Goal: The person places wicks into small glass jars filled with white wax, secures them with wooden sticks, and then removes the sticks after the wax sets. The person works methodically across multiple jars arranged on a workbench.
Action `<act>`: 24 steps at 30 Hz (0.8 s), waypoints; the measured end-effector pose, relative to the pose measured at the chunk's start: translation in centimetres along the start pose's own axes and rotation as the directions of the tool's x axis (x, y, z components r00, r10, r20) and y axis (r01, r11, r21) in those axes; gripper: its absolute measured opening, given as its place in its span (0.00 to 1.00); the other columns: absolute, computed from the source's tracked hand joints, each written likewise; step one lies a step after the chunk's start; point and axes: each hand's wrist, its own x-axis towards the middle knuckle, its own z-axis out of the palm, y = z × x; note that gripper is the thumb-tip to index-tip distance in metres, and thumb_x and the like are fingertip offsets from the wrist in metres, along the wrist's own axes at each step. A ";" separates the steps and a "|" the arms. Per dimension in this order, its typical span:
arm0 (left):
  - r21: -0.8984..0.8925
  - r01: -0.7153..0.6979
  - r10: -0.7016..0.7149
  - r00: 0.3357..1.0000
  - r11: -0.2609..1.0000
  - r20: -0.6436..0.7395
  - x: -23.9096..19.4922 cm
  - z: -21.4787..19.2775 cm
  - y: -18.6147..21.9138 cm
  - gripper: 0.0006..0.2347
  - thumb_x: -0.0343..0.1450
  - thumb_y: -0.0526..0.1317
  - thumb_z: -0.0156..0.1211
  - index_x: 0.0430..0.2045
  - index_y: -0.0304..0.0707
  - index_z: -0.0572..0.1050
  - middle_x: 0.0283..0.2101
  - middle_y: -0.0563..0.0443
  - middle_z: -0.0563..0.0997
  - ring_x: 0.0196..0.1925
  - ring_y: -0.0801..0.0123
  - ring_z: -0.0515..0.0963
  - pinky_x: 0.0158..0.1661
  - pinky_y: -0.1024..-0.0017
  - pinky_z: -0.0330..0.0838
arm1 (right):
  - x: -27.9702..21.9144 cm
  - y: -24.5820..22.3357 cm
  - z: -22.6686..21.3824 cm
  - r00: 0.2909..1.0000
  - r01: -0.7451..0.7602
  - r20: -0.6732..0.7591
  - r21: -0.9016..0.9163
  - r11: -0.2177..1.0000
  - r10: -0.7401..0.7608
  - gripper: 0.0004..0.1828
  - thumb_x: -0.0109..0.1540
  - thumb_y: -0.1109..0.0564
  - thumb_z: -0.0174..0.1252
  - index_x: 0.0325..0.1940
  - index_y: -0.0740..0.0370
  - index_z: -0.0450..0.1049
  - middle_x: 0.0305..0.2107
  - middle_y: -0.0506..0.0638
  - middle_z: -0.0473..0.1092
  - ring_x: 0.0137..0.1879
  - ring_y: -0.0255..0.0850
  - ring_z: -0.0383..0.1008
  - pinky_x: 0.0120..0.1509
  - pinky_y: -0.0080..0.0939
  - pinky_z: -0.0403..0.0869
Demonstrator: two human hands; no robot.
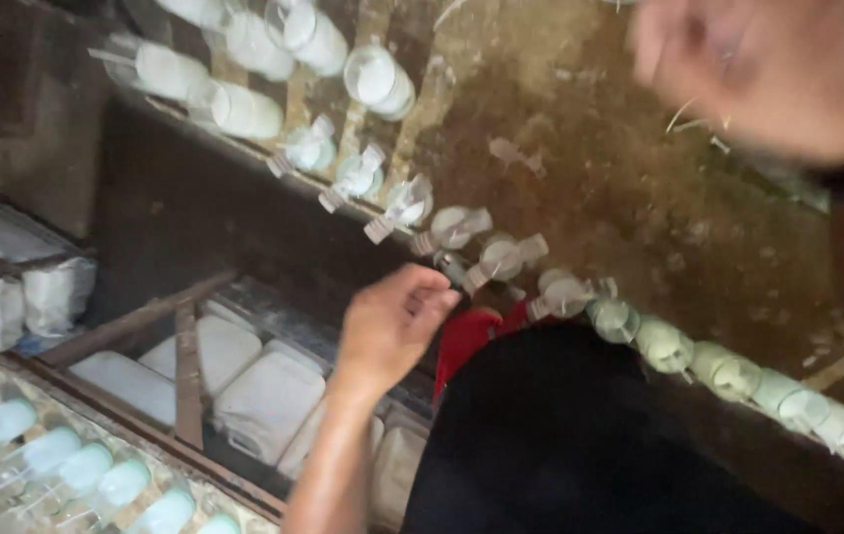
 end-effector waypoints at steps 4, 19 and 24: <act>0.092 0.186 -0.184 0.982 0.978 -0.033 0.2 4.2 -4.9 0.12 0.59 0.53 0.51 0.28 0.53 0.71 0.25 0.58 0.79 0.33 0.70 0.79 0.34 0.71 0.67 | -7.4 2.4 8.8 0.922 -0.387 0.388 0.913 -0.128 -0.021 0.33 0.59 0.40 0.42 0.53 0.73 0.56 0.41 0.61 0.64 0.44 0.46 0.65 0.48 0.42 0.64; -0.596 -0.023 0.008 1.000 0.802 -0.028 1.0 6.5 -5.9 0.04 0.65 0.38 0.51 0.22 0.39 0.70 0.17 0.57 0.73 0.17 0.81 0.70 0.24 0.82 0.64 | -10.1 -2.2 11.6 0.665 -0.631 0.510 -0.005 0.776 0.545 0.11 0.56 0.48 0.46 0.38 0.46 0.72 0.29 0.39 0.74 0.32 0.33 0.73 0.34 0.33 0.68; -0.525 -0.455 0.263 0.877 0.719 -0.401 -1.1 1.1 -5.1 0.05 0.66 0.39 0.51 0.26 0.39 0.69 0.31 0.52 0.71 0.36 0.71 0.70 0.41 0.75 0.63 | -9.7 -0.8 10.4 0.846 -0.532 0.328 0.452 0.716 0.420 0.08 0.58 0.59 0.46 0.37 0.60 0.70 0.26 0.46 0.71 0.28 0.32 0.69 0.31 0.29 0.66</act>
